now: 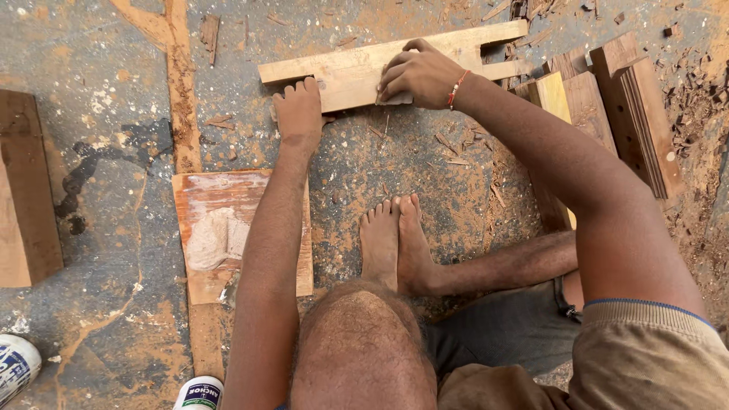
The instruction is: The person sits on the floor and sands several wooden planks using a sanding block. They handle each plank one at a time, rubbing the sanding block along the surfaces and edges, then setting the finished pieces aside.
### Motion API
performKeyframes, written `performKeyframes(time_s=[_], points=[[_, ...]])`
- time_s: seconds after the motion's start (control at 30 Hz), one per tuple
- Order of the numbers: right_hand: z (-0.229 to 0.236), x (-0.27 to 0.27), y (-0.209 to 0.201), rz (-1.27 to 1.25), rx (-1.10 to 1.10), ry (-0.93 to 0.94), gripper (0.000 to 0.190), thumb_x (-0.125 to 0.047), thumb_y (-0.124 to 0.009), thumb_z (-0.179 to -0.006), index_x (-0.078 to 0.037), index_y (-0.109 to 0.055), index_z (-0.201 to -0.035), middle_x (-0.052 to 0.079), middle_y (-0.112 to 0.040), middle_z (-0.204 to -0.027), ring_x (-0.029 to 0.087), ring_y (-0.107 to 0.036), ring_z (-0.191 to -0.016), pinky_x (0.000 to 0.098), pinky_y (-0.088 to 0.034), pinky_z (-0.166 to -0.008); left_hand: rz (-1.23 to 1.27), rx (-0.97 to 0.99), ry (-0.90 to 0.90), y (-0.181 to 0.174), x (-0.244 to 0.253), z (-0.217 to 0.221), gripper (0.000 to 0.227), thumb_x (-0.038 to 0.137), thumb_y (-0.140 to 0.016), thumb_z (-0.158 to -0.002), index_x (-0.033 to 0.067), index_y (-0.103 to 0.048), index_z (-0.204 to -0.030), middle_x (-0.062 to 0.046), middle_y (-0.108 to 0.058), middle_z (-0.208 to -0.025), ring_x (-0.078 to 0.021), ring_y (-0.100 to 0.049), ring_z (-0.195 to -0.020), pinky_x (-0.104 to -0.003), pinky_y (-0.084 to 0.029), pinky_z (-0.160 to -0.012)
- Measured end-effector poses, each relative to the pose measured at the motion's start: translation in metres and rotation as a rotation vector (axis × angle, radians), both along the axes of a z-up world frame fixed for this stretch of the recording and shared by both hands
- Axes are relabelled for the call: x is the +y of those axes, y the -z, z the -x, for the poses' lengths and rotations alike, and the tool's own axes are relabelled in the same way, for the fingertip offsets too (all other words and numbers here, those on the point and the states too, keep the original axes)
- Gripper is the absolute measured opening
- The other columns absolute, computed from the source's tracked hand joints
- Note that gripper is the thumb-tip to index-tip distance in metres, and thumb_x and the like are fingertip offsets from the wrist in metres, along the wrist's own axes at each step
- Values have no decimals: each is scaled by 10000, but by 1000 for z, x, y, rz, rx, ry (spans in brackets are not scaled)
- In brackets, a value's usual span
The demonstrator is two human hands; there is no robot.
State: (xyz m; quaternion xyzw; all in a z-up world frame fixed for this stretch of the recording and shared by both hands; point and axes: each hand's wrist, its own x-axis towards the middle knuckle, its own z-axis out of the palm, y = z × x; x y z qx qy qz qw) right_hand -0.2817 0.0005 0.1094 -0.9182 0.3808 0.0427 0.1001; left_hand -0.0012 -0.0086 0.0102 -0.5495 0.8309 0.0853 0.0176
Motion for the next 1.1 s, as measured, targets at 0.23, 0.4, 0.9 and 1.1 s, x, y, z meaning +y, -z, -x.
performKeyframes(time_s=[0.23, 0.4, 0.9, 1.1], points=[[48, 2, -6, -289, 131, 235, 256, -173, -637, -1001, -339, -785, -1126, -113, -739, -1269, 133, -628, -1246, 374, -414, -1074, -77, -37, -3, -1, -3, 2, 833, 560, -926, -662, 58, -543, -1205, -100, -663, -1073, -289, -628, -1048, -544, -477, -895], [-10, 45, 31, -59, -368, 567, 492, 11, -544, -978, -221, -667, -1395, -18, -655, -1445, 180, -536, -1372, 413, -332, -1213, -117, -47, 8, -4, 2, 2, 834, 559, -920, -684, 50, -543, -1226, -101, -661, -1086, -281, -630, -1053, -533, -485, -898], [-34, 73, 15, -137, -345, 855, 325, -83, -540, -1020, -108, -665, -1319, 79, -681, -1263, 254, -627, -1132, 409, -485, -1014, -110, -35, 2, -4, -6, 1, 835, 557, -932, -668, 56, -556, -1221, -104, -673, -1109, -293, -622, -1080, -535, -481, -890], [-74, 33, 30, 2, -202, 1190, 215, -169, -606, -991, -34, -668, -1147, 157, -649, -1151, 350, -649, -980, 439, -555, -843, -137, -41, -9, -4, -9, 3, 828, 556, -931, -676, 47, -558, -1212, -115, -676, -1126, -294, -631, -1082, -539, -487, -896]])
